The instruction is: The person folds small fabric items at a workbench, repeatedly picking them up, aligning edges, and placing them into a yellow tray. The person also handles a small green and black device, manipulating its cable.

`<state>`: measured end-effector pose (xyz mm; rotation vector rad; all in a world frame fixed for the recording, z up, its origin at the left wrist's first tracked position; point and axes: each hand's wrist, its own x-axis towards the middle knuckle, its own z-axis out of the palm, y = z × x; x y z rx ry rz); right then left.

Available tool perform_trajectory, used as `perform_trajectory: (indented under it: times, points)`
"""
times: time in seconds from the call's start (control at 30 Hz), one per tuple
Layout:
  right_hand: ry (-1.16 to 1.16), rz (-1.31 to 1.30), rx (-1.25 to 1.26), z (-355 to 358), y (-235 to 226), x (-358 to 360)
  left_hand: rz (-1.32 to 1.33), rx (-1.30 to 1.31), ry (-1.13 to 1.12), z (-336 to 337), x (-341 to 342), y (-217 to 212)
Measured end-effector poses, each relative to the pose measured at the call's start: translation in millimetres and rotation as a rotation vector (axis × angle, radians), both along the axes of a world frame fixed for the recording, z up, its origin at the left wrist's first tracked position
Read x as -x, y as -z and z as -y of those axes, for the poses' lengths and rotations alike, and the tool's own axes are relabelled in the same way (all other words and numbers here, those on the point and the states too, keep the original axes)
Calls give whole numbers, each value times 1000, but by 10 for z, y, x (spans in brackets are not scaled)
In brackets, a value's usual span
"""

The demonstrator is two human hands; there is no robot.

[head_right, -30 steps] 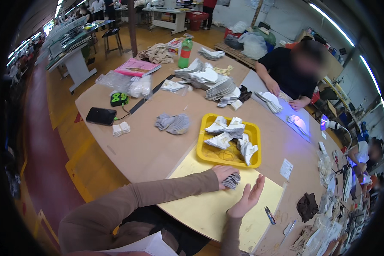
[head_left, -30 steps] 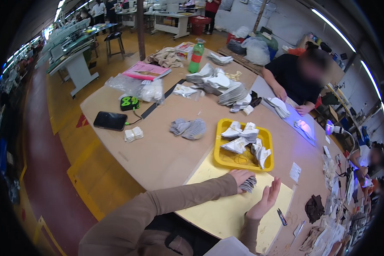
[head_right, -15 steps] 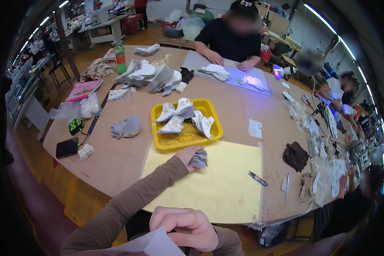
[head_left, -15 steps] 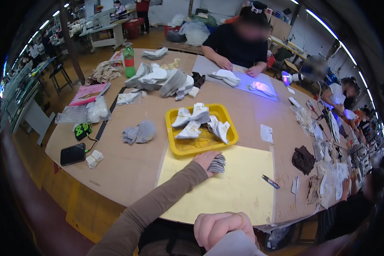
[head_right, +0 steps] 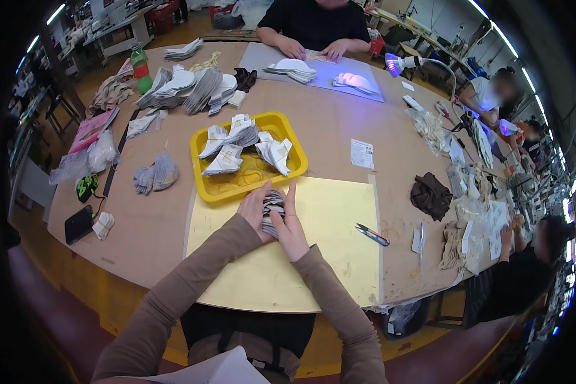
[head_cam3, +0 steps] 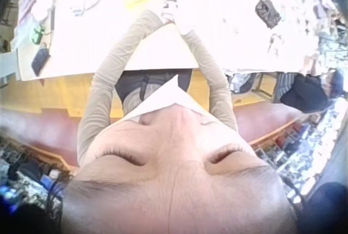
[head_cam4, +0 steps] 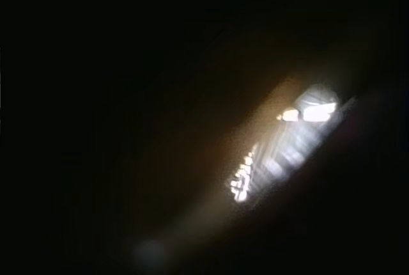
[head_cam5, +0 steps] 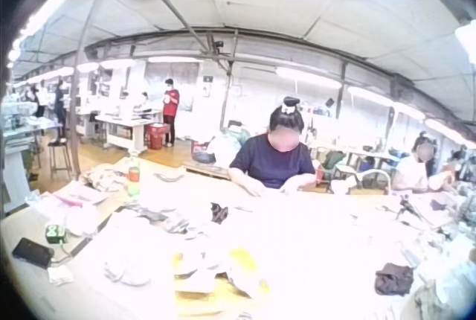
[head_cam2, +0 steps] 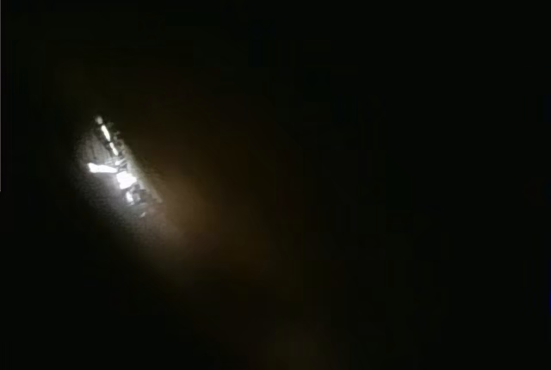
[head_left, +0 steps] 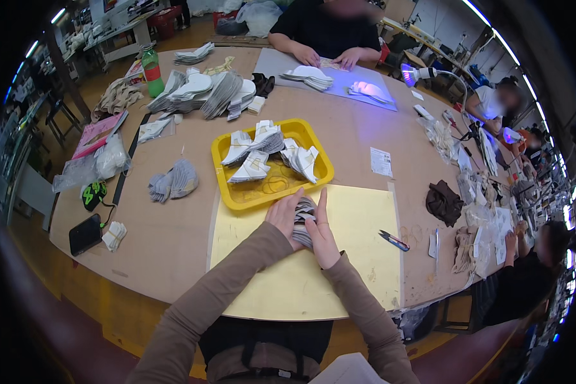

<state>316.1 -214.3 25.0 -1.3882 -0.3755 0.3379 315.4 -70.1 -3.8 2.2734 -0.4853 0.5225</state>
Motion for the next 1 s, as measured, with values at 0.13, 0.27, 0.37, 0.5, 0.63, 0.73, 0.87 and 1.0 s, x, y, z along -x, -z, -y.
perform_trajectory:
  times: [0.13,0.27,0.37,0.5,0.63,0.73,0.87,1.0]
  points:
    - [94,202,173,-43,75,-6,-68,15,68,-66,-35,39]
    - [40,101,101,61,118,-74,-325,185,57,-31,-61,-65]
    - [84,207,294,40,95,-42,-66,-37,32,-48,-69,-21]
    - [203,142,172,52,97,-39,-230,174,126,-92,-112,26]
    - [295,352,388,107,-63,-14,-343,268,157,-132,-193,112]
    - [461,471,503,83,-155,18,-261,74,85,-110,-128,-14]
    - [353,396,422,139,-190,-14,-237,68,86,-103,-112,-41]
    - [395,296,375,101,-204,-4,-205,43,108,-101,-102,-41]
